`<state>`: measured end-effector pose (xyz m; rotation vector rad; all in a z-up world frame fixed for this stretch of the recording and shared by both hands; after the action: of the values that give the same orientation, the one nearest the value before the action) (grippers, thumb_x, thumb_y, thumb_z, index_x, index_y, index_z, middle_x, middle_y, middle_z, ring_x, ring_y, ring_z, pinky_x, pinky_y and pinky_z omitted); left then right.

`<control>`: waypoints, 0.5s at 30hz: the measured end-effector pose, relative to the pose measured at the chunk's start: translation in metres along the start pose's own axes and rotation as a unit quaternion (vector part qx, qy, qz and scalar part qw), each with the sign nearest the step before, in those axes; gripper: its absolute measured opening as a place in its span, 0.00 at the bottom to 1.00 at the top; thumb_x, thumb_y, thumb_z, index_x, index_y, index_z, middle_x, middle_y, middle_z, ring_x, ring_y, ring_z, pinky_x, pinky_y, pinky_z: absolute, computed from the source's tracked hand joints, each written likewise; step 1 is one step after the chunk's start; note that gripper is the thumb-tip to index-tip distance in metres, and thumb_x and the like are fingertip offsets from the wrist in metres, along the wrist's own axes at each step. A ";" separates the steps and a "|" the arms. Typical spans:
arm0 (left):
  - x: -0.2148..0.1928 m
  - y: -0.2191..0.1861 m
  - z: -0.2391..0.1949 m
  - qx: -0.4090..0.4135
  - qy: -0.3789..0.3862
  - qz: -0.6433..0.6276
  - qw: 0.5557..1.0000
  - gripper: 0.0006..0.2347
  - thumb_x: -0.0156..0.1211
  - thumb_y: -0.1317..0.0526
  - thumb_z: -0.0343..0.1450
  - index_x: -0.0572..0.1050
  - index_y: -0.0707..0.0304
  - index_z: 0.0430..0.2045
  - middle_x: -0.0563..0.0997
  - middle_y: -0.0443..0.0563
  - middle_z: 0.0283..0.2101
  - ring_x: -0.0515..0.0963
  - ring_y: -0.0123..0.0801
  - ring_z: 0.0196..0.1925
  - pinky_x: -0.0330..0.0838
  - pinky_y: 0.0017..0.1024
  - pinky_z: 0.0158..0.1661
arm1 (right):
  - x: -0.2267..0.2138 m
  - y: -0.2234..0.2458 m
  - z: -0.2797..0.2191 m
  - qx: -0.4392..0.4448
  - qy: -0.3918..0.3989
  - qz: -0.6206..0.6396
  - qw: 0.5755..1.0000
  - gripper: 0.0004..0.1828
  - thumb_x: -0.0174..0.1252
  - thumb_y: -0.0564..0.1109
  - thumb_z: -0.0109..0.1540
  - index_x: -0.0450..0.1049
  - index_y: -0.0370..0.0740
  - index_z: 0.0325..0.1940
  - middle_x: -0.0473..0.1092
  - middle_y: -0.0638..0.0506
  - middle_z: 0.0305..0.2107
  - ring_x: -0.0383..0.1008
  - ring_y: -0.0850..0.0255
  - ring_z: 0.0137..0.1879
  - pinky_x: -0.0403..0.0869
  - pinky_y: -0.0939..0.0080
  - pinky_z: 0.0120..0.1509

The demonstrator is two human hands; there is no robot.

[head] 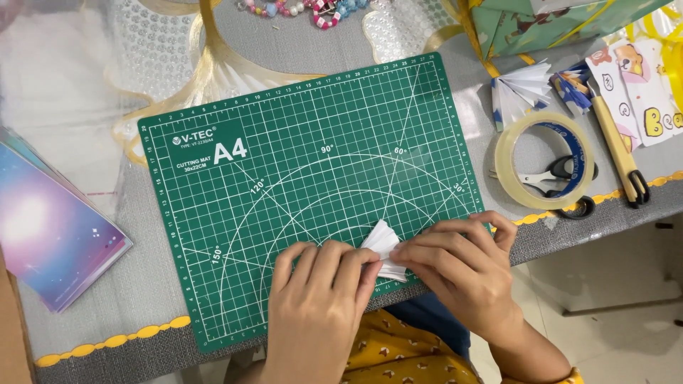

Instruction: The person folds a small rectangular piece of patterned paper multiple times on a green cutting mat. They fold it in half repeatedly, then fan it out to create a pleated strip, and finally fold it into a small triangular shape.

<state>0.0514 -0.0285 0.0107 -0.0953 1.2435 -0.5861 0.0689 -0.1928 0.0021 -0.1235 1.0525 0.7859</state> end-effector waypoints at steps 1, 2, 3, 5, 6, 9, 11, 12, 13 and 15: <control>0.000 0.000 0.000 0.001 0.000 0.000 1.000 0.06 0.67 0.56 0.74 0.78 0.54 0.31 0.76 0.40 0.33 0.75 0.30 0.34 0.68 0.34 0.49 | -0.001 0.000 0.001 0.000 0.000 0.000 1.000 0.01 0.64 0.45 0.65 0.80 0.53 0.40 0.78 0.64 0.37 0.74 0.64 0.44 0.55 0.55 0.62; 0.000 0.000 0.000 0.001 0.000 -0.001 1.000 0.06 0.67 0.56 0.74 0.78 0.54 0.32 0.76 0.40 0.33 0.75 0.29 0.34 0.68 0.34 0.49 | -0.001 0.001 0.002 -0.001 0.005 0.002 1.000 0.01 0.63 0.45 0.66 0.79 0.53 0.40 0.78 0.64 0.37 0.74 0.64 0.43 0.55 0.56 0.61; 0.000 0.000 -0.001 0.000 -0.001 -0.002 1.000 0.05 0.68 0.57 0.74 0.78 0.53 0.32 0.76 0.40 0.33 0.75 0.29 0.34 0.67 0.34 0.50 | -0.001 0.001 0.003 -0.003 0.010 0.005 1.000 0.01 0.63 0.45 0.66 0.79 0.53 0.40 0.78 0.64 0.37 0.73 0.64 0.43 0.55 0.57 0.60; -0.001 0.000 0.000 0.002 0.001 -0.001 1.000 0.05 0.67 0.57 0.74 0.78 0.53 0.32 0.76 0.39 0.33 0.75 0.29 0.34 0.67 0.34 0.50 | 0.001 -0.001 -0.001 -0.001 0.010 0.003 1.000 0.01 0.63 0.45 0.66 0.79 0.53 0.40 0.76 0.63 0.37 0.73 0.63 0.43 0.55 0.57 0.60; -0.002 0.000 0.000 0.004 0.003 0.000 1.000 0.04 0.66 0.58 0.74 0.77 0.52 0.32 0.76 0.39 0.33 0.74 0.29 0.33 0.67 0.34 0.50 | 0.001 -0.002 -0.003 0.000 0.010 0.001 1.000 0.02 0.64 0.45 0.65 0.80 0.54 0.40 0.75 0.62 0.36 0.73 0.62 0.43 0.56 0.56 0.59; -0.003 -0.002 0.002 0.013 -0.002 -0.019 1.000 0.05 0.68 0.63 0.73 0.77 0.52 0.37 0.76 0.42 0.31 0.76 0.31 0.32 0.69 0.36 0.48 | 0.002 -0.001 -0.002 0.001 0.008 -0.001 1.000 0.02 0.62 0.45 0.66 0.79 0.52 0.38 0.75 0.62 0.36 0.73 0.62 0.43 0.55 0.56 0.59; -0.002 -0.002 0.001 0.019 0.010 -0.012 1.000 0.04 0.66 0.65 0.73 0.78 0.52 0.38 0.74 0.43 0.31 0.75 0.32 0.32 0.69 0.38 0.49 | 0.002 0.000 -0.001 0.001 0.010 -0.002 1.000 0.02 0.63 0.45 0.66 0.78 0.52 0.38 0.75 0.62 0.35 0.73 0.62 0.43 0.55 0.56 0.59; -0.001 -0.003 0.000 0.026 0.022 -0.005 0.999 0.05 0.65 0.67 0.73 0.79 0.51 0.38 0.72 0.44 0.31 0.73 0.33 0.31 0.69 0.40 0.51 | 0.001 0.000 -0.001 0.002 0.011 -0.004 1.000 0.02 0.63 0.46 0.66 0.78 0.52 0.38 0.75 0.62 0.35 0.73 0.62 0.43 0.55 0.56 0.59; -0.001 -0.003 0.000 0.026 0.022 -0.005 0.999 0.05 0.65 0.67 0.73 0.79 0.51 0.38 0.72 0.44 0.31 0.73 0.33 0.31 0.69 0.40 0.51 | 0.001 0.000 -0.001 0.002 0.011 -0.004 1.000 0.02 0.63 0.46 0.66 0.78 0.52 0.38 0.75 0.62 0.35 0.73 0.62 0.43 0.55 0.56 0.59; -0.001 -0.003 0.000 0.026 0.022 0.001 0.999 0.06 0.66 0.66 0.72 0.80 0.51 0.39 0.74 0.44 0.33 0.75 0.34 0.32 0.68 0.42 0.53 | 0.002 -0.001 -0.002 0.001 0.012 -0.008 1.000 0.01 0.63 0.46 0.66 0.78 0.53 0.39 0.75 0.62 0.36 0.72 0.62 0.44 0.55 0.56 0.60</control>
<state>0.0497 -0.0303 0.0128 -0.0379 1.2709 -0.6210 0.0683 -0.1934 -0.0009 -0.1400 1.0741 0.7705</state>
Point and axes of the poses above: each hand's wrist, its own z-axis towards the middle knuckle, its own x-axis out of the palm, y = z × x, the point moved 5 cm from there along z, towards the middle knuckle
